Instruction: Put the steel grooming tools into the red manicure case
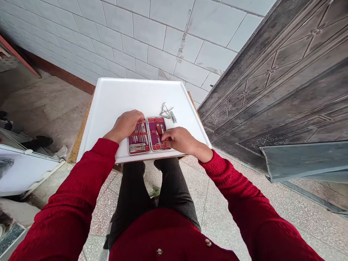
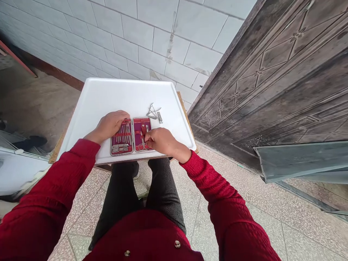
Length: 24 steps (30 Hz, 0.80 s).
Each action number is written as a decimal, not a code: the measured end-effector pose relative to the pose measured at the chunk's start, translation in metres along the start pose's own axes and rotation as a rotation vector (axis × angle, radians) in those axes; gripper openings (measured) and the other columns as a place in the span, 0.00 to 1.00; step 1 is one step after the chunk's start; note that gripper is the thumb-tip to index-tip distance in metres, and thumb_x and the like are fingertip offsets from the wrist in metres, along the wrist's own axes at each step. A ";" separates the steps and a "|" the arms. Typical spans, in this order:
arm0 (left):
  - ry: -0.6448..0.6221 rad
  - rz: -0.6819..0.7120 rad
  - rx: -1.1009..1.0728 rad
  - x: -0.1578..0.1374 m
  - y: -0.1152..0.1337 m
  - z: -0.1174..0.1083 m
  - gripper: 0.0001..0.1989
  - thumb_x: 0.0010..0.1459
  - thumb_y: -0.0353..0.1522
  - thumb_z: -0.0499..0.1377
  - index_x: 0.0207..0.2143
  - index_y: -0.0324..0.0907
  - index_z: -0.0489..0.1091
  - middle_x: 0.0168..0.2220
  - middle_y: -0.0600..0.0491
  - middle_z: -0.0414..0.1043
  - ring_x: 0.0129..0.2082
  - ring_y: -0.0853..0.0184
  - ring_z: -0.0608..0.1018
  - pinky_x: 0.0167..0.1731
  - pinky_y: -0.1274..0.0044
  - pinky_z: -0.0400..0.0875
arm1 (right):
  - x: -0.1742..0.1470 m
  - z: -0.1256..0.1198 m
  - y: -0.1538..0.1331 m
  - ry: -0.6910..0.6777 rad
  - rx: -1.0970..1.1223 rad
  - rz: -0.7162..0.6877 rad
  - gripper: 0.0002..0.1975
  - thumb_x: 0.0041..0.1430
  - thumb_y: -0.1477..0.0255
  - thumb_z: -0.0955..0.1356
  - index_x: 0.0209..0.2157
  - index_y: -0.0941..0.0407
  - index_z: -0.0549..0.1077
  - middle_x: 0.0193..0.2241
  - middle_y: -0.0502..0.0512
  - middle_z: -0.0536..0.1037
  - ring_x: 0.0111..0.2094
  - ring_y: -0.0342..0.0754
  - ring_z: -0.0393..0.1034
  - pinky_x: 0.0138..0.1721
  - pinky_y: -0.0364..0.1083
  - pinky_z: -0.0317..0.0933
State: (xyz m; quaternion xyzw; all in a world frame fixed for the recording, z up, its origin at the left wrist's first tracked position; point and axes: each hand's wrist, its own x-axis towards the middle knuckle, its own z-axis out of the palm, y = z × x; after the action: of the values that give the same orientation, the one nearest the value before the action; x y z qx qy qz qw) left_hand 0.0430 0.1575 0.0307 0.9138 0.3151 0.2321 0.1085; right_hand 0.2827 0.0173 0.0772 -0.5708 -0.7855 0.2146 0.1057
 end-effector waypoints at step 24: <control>0.029 0.000 -0.028 -0.002 0.000 0.003 0.20 0.62 0.26 0.47 0.46 0.43 0.77 0.50 0.49 0.79 0.50 0.61 0.79 0.51 0.69 0.74 | 0.032 -0.020 -0.008 -0.588 0.236 -0.127 0.07 0.48 0.81 0.70 0.22 0.56 0.78 0.16 0.42 0.71 0.18 0.38 0.65 0.28 0.41 0.56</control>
State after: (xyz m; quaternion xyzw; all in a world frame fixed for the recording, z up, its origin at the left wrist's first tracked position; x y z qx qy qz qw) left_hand 0.0431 0.1565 0.0274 0.9088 0.3133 0.2497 0.1168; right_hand 0.2740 0.0494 0.0960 -0.4179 -0.7862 0.4528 -0.0469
